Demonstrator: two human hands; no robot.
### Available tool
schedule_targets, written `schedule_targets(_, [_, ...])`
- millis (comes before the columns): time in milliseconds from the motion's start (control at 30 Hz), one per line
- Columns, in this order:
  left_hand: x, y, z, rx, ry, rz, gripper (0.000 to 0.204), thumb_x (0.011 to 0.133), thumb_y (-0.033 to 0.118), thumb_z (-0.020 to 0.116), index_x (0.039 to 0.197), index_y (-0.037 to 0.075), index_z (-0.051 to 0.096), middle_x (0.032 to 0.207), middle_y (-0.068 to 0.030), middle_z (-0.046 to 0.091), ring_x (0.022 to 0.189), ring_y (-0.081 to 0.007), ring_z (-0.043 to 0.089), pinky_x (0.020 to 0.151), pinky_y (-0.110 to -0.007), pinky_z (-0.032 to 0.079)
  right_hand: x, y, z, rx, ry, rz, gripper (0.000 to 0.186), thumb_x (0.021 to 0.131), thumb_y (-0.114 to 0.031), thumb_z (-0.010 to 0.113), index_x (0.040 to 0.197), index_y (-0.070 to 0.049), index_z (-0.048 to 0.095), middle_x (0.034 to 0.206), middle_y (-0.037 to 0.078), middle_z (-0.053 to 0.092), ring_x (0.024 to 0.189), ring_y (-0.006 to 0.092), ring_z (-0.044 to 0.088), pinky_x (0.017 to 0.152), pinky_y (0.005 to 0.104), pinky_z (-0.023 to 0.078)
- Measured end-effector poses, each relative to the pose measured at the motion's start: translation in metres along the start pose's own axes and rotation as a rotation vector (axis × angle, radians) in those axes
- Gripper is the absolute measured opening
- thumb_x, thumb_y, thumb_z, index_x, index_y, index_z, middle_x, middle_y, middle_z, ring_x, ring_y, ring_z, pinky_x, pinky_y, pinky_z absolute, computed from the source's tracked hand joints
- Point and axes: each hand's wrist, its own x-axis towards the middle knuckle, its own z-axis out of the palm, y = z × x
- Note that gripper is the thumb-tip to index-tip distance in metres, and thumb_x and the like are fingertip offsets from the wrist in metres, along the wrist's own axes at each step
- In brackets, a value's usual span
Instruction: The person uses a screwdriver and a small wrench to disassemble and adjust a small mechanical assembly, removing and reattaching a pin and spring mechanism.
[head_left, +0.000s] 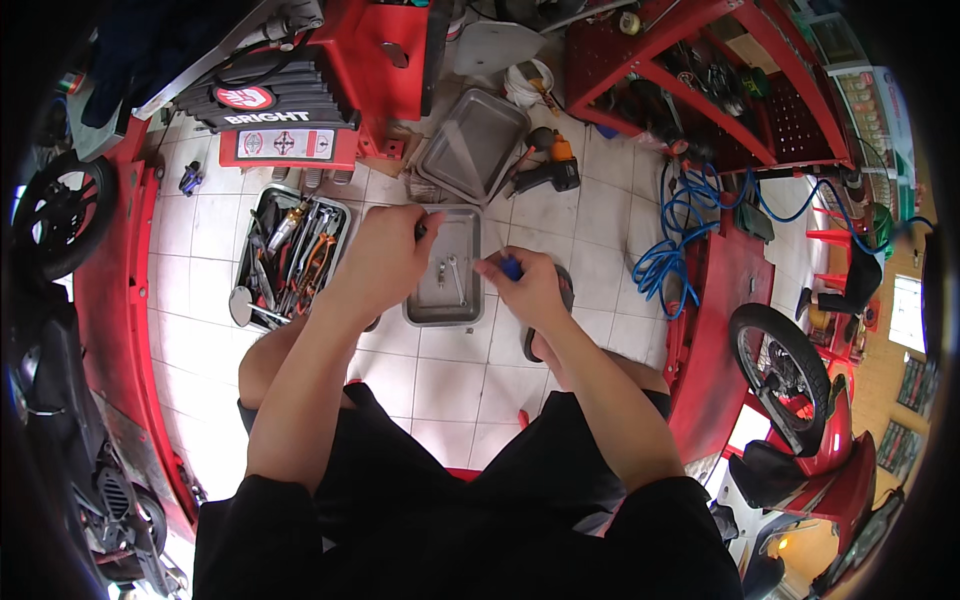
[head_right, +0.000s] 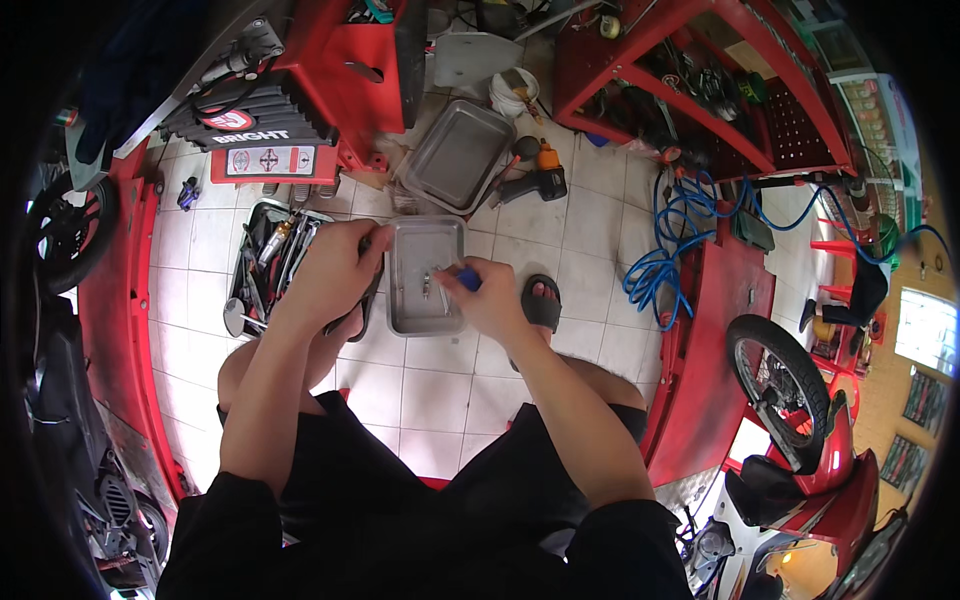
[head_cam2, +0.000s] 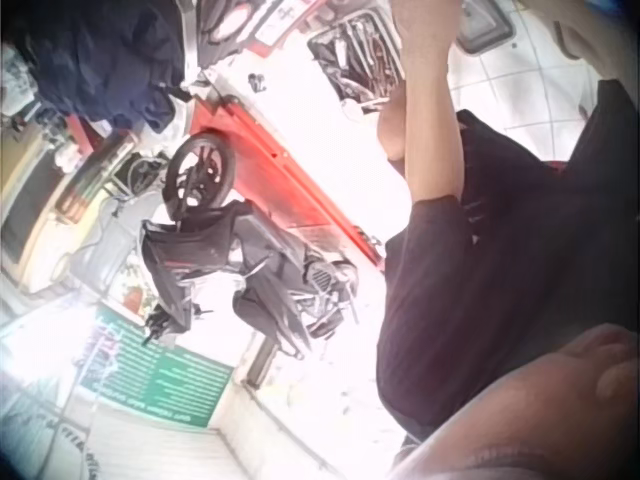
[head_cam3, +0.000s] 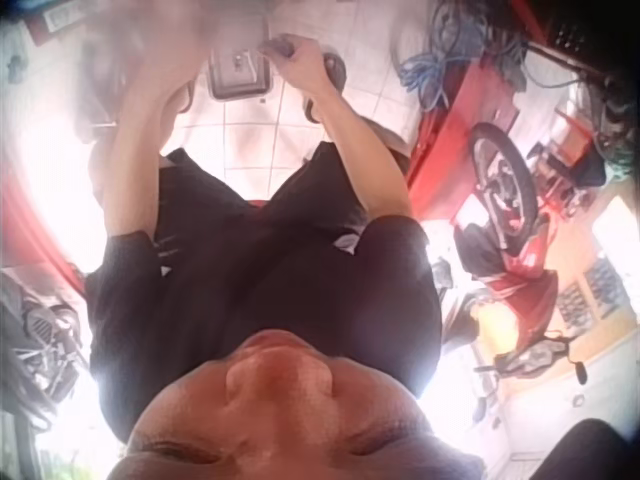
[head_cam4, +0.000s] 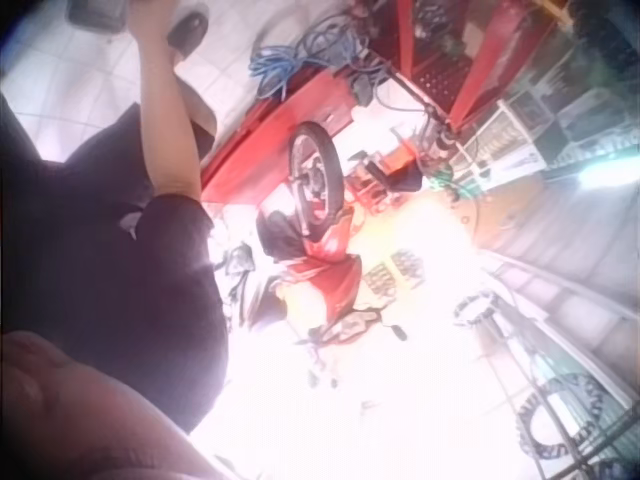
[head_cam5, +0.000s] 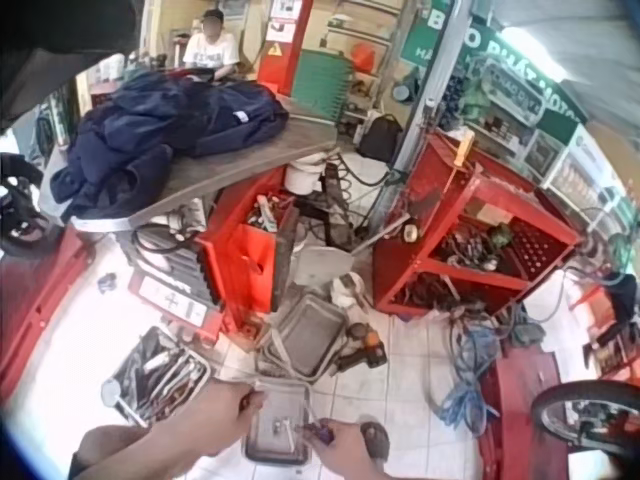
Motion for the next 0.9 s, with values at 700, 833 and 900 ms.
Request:
schedule_targets(700, [-0.002, 0.016, -0.020, 0.051, -0.109, -0.142, 0.021, 0.092, 0.013, 0.061, 0.079, -0.004, 0.055, 0.071, -0.0239, 0.059, 0.069, -0.0431, 0.059, 0.063, -0.049, 0.044, 0.086, 0.208, 0.161, -0.442, 0.136, 0.394, 0.034, 0.086, -0.043, 0.062, 0.090, -0.009, 0.070, 0.083, 0.017, 0.069, 0.082, 0.0363, 0.067, 0.073, 0.0472, 0.053])
schedule_targets(833, [0.001, 0.014, -0.014, 0.075, -0.173, -0.169, 0.016, 0.091, 0.011, 0.061, 0.086, -0.004, 0.064, 0.068, -0.0214, 0.060, 0.060, -0.0395, 0.058, 0.057, -0.043, 0.045, 0.173, 0.204, 0.132, -0.743, -0.183, -0.046, 0.023, 0.089, -0.031, 0.058, 0.098, -0.015, 0.071, 0.102, 0.010, 0.069, 0.092, 0.0297, 0.067, 0.076, 0.0444, 0.054])
schedule_targets(900, [0.005, 0.018, -0.011, 0.049, -0.180, -0.157, 0.013, 0.091, 0.009, 0.061, 0.092, -0.004, 0.064, 0.074, -0.0211, 0.062, 0.061, -0.0383, 0.059, 0.057, -0.044, 0.044, 0.210, 0.210, 0.128, -0.874, -0.269, -0.148, 0.020, 0.088, -0.027, 0.059, 0.099, -0.016, 0.071, 0.108, 0.008, 0.069, 0.096, 0.0280, 0.067, 0.078, 0.0440, 0.055])
